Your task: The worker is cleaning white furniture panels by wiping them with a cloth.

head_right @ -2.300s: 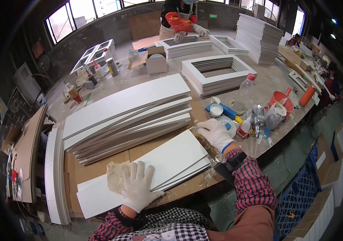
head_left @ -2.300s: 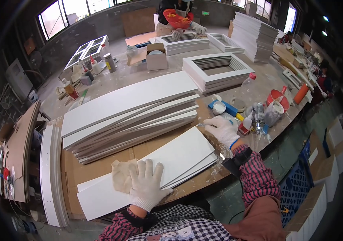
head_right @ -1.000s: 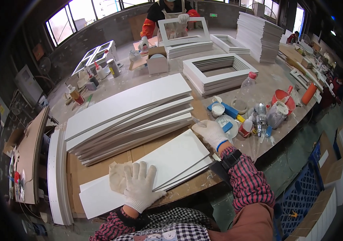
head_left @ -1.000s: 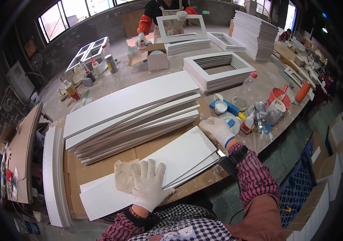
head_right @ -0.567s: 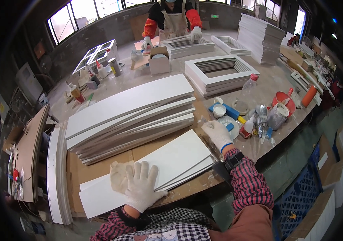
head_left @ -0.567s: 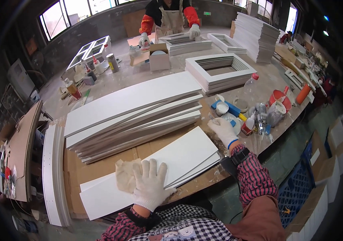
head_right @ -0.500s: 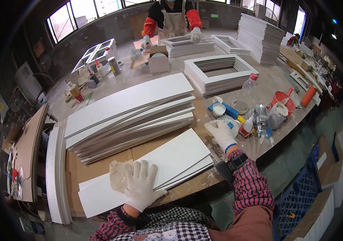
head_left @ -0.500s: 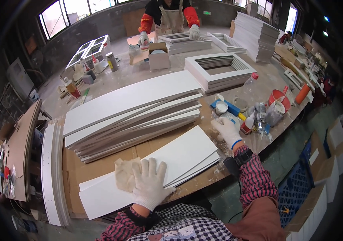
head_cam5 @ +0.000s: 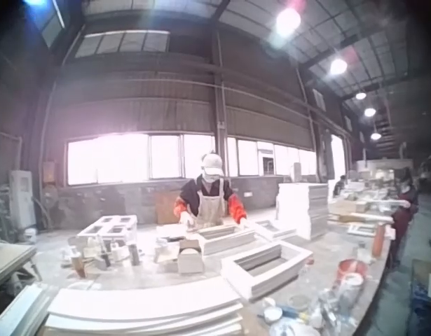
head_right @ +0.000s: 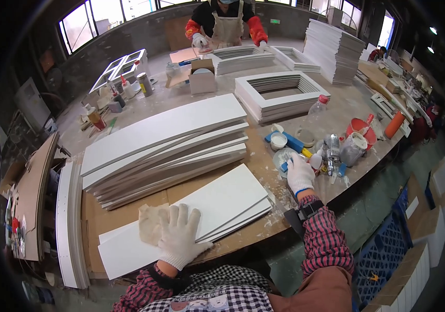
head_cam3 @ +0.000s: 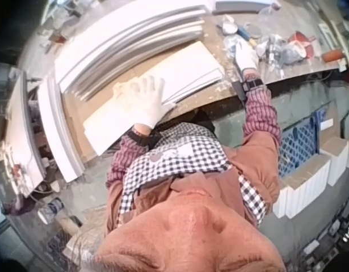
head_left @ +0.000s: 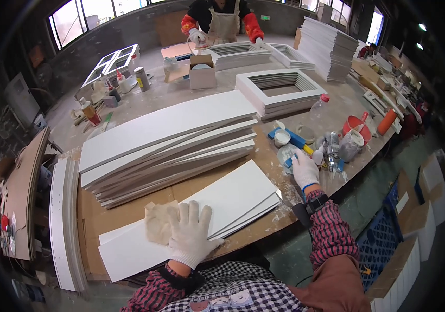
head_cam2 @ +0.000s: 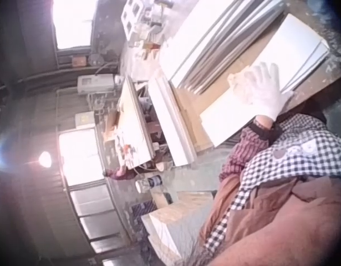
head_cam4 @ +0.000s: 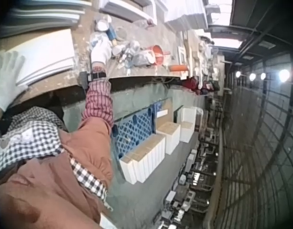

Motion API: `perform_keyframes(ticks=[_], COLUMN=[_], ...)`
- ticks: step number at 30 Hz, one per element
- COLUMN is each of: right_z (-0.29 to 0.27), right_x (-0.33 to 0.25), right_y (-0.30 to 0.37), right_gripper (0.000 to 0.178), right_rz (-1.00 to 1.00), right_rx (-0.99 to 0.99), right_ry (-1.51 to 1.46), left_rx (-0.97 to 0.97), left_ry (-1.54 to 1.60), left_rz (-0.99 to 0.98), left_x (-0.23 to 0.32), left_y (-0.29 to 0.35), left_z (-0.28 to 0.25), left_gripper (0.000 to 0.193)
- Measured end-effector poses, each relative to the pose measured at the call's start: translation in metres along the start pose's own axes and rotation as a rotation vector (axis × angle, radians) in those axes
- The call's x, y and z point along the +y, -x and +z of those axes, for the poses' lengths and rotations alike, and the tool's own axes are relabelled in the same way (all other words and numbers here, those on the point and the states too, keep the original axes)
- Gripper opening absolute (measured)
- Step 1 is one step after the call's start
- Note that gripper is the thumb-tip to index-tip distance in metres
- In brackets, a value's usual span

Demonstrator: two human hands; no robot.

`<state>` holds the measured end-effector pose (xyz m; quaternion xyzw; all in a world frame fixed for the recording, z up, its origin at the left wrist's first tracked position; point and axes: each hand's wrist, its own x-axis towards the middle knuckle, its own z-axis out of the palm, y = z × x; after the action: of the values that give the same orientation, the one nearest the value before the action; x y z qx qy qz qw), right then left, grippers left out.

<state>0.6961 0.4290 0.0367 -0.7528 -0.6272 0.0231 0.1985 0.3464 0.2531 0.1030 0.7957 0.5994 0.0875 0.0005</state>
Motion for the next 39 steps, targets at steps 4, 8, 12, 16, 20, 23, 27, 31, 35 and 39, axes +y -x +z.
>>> perform_keyframes(ticks=[4,8,12,16,20,23,27,31,35,39], right_z=[-0.013,-0.029,-0.053,-0.052,-0.012,0.02,-0.014,0.002,-0.004,0.019], right_x=[-0.029,-0.037,-0.115,-0.221,-0.279,-0.289,-0.263,-0.186,-0.213,-0.291], right_y=[0.008,0.025,0.068,0.156,0.202,0.208,0.191,0.148,0.155,0.203], right_gripper=[0.038,0.038,0.044,0.048,0.039,0.031,0.017,0.017,0.025,0.025], right_rz=[0.025,-0.186,-0.567,-0.917,-1.112,-1.167,-1.085,-0.436,-0.559,-0.943], right_rx=[-0.121,0.128,0.203,-0.23,-0.159,-0.116,-0.087,0.056,-0.007,-0.035], right_ry=[0.253,0.233,-0.258,-0.508,-0.466,-0.548,-0.54,-0.3,0.01,-0.1], left_rx=[-0.002,0.046,0.391,0.689,0.859,0.766,0.509,0.54,0.634,0.627], left_ry=[0.002,0.147,0.624,0.814,0.618,0.38,0.503,0.779,0.741,0.697], left_rz=[0.009,0.032,0.069,-0.17,-0.431,-0.795,-1.053,-0.961,-0.948,-0.951], left_x=[-0.004,-0.008,-0.024,-0.043,-0.098,-0.147,-0.165,-0.157,-0.167,-0.167], left_y=[0.006,0.01,0.05,0.106,0.152,0.191,0.219,0.217,0.228,0.224], left_z=[-0.001,-0.002,0.018,0.024,0.013,0.027,0.023,0.023,0.05,0.054], left_gripper=[0.078,0.068,0.053,0.049,0.053,0.055,0.051,0.046,0.046,0.046])
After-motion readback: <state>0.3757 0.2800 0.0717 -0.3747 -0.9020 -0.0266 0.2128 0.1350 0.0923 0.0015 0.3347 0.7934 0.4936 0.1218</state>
